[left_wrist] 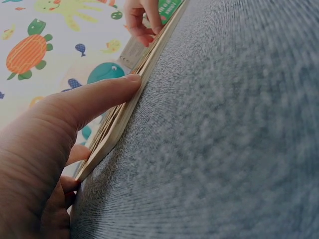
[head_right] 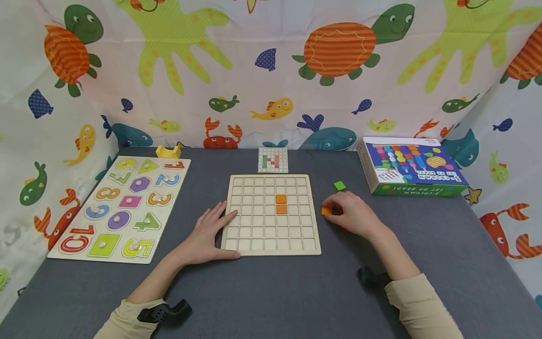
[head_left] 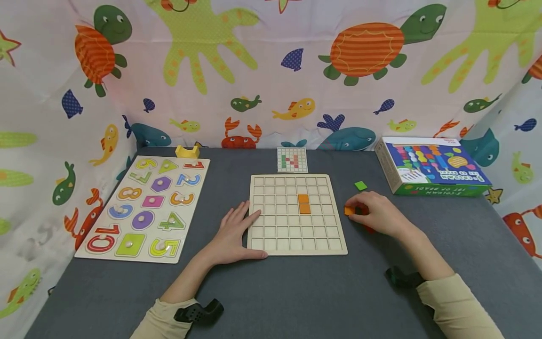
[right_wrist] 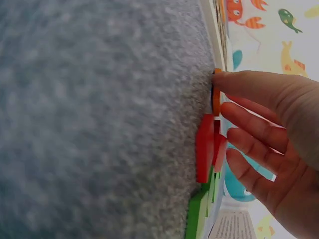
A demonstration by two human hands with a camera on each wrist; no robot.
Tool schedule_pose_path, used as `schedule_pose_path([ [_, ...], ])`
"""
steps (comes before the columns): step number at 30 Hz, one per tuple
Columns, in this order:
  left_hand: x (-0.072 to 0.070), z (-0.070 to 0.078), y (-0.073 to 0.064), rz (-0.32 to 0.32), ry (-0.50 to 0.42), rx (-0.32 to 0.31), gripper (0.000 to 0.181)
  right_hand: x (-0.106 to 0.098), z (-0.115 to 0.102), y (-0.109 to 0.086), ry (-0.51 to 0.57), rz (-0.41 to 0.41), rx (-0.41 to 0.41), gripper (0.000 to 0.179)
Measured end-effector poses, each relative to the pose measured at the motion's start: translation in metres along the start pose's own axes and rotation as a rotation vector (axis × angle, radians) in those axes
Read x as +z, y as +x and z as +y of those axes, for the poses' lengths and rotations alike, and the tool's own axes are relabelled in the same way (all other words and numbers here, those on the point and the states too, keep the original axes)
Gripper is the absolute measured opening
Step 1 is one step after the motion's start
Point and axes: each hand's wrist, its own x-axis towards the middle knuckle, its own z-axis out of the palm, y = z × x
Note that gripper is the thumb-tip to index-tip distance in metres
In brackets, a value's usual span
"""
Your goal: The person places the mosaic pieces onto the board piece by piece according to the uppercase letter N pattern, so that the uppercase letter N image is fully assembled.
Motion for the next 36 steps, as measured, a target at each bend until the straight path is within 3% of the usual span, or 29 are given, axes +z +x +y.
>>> schedule_pose_path([
  [14, 0.0, 0.001, 0.0, -0.004, 0.0, -0.006, 0.104, 0.001, -0.005, 0.0, 0.038, 0.01, -0.01, 0.028],
  [21, -0.001, 0.0, -0.001, -0.003, -0.005, -0.01, 0.104, 0.009, -0.027, 0.012, 0.098, 0.005, -0.038, 0.029],
  [28, -0.001, -0.001, 0.0, -0.011, -0.002, -0.027, 0.105, 0.022, -0.051, 0.026, 0.153, -0.009, -0.118, 0.027],
  [36, -0.001, 0.001, 0.0, -0.007, 0.0, -0.012, 0.103, 0.035, -0.066, 0.036, 0.173, -0.066, -0.161, 0.023],
])
